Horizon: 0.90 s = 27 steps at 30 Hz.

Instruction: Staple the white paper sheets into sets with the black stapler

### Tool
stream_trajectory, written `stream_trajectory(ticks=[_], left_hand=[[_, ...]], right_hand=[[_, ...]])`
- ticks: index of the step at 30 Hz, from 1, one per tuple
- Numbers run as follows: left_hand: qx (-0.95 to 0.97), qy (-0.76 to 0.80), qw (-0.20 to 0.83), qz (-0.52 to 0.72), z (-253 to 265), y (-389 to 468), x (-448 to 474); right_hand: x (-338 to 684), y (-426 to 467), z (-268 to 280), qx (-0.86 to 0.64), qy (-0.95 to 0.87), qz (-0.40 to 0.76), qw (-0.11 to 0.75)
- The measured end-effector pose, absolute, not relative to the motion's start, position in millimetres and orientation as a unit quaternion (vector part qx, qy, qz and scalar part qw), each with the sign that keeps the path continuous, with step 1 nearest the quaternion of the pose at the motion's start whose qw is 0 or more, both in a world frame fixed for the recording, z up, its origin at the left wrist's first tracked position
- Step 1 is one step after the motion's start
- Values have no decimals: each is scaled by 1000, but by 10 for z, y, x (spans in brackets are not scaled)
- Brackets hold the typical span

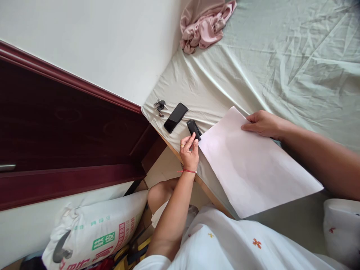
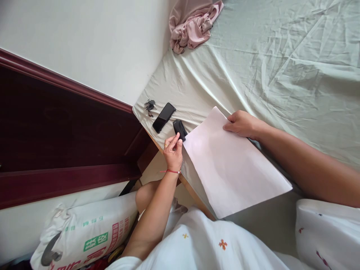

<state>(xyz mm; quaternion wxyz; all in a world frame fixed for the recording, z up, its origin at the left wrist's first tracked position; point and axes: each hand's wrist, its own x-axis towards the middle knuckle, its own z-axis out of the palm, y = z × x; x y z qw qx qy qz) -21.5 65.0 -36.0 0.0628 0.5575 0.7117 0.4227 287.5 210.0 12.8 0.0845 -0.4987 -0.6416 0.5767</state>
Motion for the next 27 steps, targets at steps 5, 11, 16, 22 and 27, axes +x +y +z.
stream_trajectory(ticks=[5, 11, 16, 22, 27], left_hand=[[587, 703, 49, 399, -358, 654, -216], [630, 687, 1, 362, -368, 661, -254], [601, 697, 48, 387, -361, 647, -255], [540, 704, 101, 450, -349, 648, -131], [506, 712, 132, 469, -297, 665, -127]], right_hand=[[2861, 2086, 176, -513, -630, 579, 70], [2870, 2077, 153, -525, -638, 561, 58], [2876, 2063, 180, -516, -658, 546, 56], [2879, 2044, 166, -503, -688, 514, 94], [2909, 2048, 28, -505, -647, 546, 168]])
